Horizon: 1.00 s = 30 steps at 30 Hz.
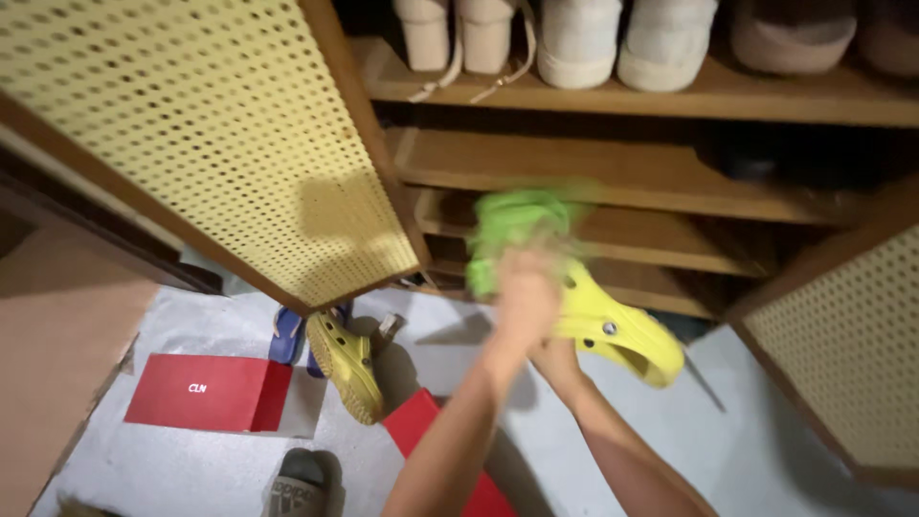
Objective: The person wipes several pairs of shoes with a green cloth, including black sandals, yellow clogs, and white clogs. The person places the cleaned shoes on a wooden shoe rack and also wipes red shoe boxes before placing them on the rack.
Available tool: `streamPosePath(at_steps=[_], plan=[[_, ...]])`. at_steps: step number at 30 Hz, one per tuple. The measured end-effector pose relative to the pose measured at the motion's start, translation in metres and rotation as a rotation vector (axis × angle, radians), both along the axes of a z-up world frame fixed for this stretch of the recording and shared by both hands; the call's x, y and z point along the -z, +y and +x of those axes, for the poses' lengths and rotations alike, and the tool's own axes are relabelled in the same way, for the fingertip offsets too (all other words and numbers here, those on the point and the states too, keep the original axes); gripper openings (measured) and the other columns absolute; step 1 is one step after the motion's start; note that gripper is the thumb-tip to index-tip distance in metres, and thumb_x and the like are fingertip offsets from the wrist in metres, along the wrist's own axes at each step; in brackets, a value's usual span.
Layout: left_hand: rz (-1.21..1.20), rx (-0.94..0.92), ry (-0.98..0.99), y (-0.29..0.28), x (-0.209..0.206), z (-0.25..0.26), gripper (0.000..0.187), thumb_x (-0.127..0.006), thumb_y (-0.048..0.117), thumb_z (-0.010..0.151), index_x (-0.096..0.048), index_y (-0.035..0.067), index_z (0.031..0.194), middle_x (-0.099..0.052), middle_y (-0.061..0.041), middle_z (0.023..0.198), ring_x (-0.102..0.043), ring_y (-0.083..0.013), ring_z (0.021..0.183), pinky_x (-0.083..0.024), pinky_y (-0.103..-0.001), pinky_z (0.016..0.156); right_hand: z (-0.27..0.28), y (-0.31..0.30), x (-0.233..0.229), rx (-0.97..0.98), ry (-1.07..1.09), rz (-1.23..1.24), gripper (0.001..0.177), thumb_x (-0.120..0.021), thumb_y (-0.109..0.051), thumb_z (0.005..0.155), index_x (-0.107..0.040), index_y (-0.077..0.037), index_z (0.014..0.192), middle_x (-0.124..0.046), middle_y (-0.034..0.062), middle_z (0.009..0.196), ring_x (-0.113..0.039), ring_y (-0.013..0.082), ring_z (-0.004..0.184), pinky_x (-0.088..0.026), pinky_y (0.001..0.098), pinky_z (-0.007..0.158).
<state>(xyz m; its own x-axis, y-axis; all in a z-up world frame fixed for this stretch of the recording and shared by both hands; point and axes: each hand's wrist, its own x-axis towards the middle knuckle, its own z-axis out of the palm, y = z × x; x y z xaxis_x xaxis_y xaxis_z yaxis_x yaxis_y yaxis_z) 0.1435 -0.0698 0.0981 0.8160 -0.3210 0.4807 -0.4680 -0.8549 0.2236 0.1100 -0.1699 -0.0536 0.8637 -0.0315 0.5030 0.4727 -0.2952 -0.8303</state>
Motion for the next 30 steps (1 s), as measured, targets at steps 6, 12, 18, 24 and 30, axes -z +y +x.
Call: streamPosePath(at_steps=[6,12,18,24,30], plan=[[-0.69,0.111,1.154,-0.024,0.019,-0.035,0.038,-0.062,0.034,0.098,-0.063,0.016,0.131,-0.061,-0.009,0.128,-0.064,-0.0263,0.11,-0.061,-0.041,0.084,-0.005,-0.057,-0.002,0.105,0.461,0.303,0.045,-0.057,-0.008,0.096,-0.052,0.001,0.14,-0.058,0.0156,0.139,-0.055,0.0291,0.129,-0.044,0.0428,0.11],[-1.459,0.018,0.261,-0.006,-0.038,-0.005,0.035,-0.05,0.019,0.106,-0.059,-0.005,0.13,-0.066,-0.023,0.123,-0.064,-0.0356,0.111,-0.053,-0.046,0.096,-0.022,-0.079,-0.087,0.134,0.59,0.896,0.04,-0.06,-0.011,0.096,-0.057,0.0,0.134,-0.063,0.0137,0.133,-0.06,0.0271,0.123,-0.047,0.0426,0.107],[-0.476,0.422,0.172,-0.047,0.01,-0.085,0.039,-0.065,0.016,0.095,-0.065,0.003,0.131,-0.067,-0.022,0.132,-0.049,-0.0433,0.138,-0.022,-0.059,0.12,-0.056,-0.087,-0.162,-0.007,0.652,1.467,0.054,-0.045,-0.041,0.101,-0.052,-0.007,0.142,-0.061,0.0145,0.14,-0.058,0.0316,0.129,-0.044,0.0487,0.111],[-1.205,-0.082,0.76,-0.011,0.075,-0.135,0.032,-0.06,0.025,0.104,-0.073,-0.002,0.115,-0.073,-0.023,0.107,-0.07,-0.0396,0.091,-0.054,-0.047,0.084,-0.091,-0.108,-0.169,-0.152,0.367,1.5,0.075,-0.039,-0.062,0.102,-0.046,-0.007,0.152,-0.052,0.0145,0.153,-0.05,0.0328,0.14,-0.039,0.0509,0.119],[-0.603,0.15,0.126,-0.081,0.025,-0.123,0.052,-0.068,0.02,0.094,-0.056,0.003,0.142,-0.056,-0.026,0.144,-0.05,-0.0458,0.134,-0.041,-0.056,0.112,-0.109,-0.101,-0.166,-0.021,0.453,1.376,0.09,-0.039,-0.077,0.091,-0.041,-0.014,0.156,-0.048,0.0094,0.157,-0.047,0.03,0.142,-0.037,0.0488,0.118]])
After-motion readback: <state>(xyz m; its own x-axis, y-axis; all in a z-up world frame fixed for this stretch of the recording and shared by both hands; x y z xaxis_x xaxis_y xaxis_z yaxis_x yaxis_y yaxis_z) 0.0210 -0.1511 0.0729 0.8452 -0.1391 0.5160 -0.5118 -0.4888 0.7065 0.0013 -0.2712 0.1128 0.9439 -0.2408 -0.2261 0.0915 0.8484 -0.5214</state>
